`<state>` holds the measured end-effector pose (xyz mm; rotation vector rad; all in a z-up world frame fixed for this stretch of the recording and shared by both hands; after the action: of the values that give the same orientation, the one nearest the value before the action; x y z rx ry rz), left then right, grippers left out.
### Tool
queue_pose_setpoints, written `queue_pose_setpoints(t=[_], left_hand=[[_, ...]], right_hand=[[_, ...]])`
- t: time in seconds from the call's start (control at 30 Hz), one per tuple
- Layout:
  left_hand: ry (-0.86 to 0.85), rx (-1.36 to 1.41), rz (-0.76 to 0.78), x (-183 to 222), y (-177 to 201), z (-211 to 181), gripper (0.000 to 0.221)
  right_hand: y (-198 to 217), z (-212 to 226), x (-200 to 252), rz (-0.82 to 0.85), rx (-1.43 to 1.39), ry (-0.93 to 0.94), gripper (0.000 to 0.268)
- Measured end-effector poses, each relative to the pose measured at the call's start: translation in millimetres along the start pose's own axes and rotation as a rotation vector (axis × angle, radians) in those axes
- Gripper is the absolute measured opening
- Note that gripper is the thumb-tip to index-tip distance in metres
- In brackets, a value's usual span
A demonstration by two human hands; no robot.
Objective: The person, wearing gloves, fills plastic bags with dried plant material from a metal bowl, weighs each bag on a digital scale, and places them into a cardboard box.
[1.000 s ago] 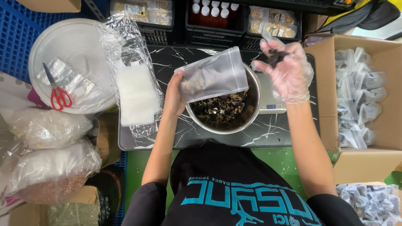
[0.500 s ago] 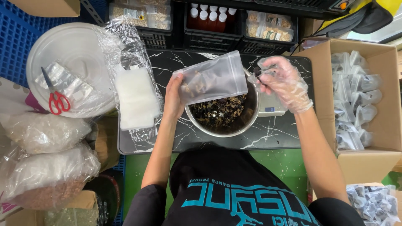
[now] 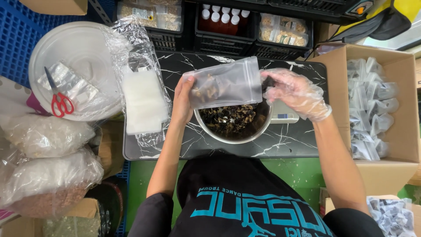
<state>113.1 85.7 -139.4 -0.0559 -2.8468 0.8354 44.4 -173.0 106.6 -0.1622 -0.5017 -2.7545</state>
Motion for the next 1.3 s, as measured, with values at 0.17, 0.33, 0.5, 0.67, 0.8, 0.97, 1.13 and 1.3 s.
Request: queue_pose_setpoints(t=[0.17, 0.33, 0.5, 0.67, 0.8, 0.97, 1.13, 1.3], left_hand=[[0.005, -0.027, 0.018, 4, -12, -11, 0.047], [0.001, -0.044, 0.045, -4, -15, -4, 0.043], [0.129, 0.07, 0.1, 17, -40, -27, 0.06], [0.138, 0.01, 0.127, 21, -50, -29, 0.062], [0.163, 0.017, 0.146, 13, -56, -16, 0.071], [0.194, -0.015, 0.167, 32, -74, -53, 0.078], [0.205, -0.12, 0.189, 50, -98, -109, 0.081], [0.179, -0.26, 0.261, 34, -83, -101, 0.078]], right_hand=[[0, 6, -5, -0.044, 0.19, 0.146, 0.042], [-3, 9, -7, -0.1, 0.333, 0.272, 0.029], [-12, 2, -16, -0.054, 0.3, 0.211, 0.029], [-18, -8, -18, -0.024, 0.268, 0.139, 0.029], [-24, -15, -22, 0.015, 0.235, 0.075, 0.03], [-33, -26, -26, 0.058, 0.2, 0.009, 0.03], [-32, -39, -27, 0.092, 0.161, -0.053, 0.031], [-37, -44, -23, 0.189, 0.178, -0.052, 0.016]])
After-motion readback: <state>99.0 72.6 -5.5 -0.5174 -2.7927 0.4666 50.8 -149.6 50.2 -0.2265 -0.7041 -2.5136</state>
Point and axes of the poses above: each hand's wrist, its own x-axis away from the middle knuckle, its own y-axis out of the back of the hand, z = x × y, the point moved 7 cm from there along -x, towards the middle knuckle, and after that the axes turned 3 degrees about z, right-handed, at the moved point
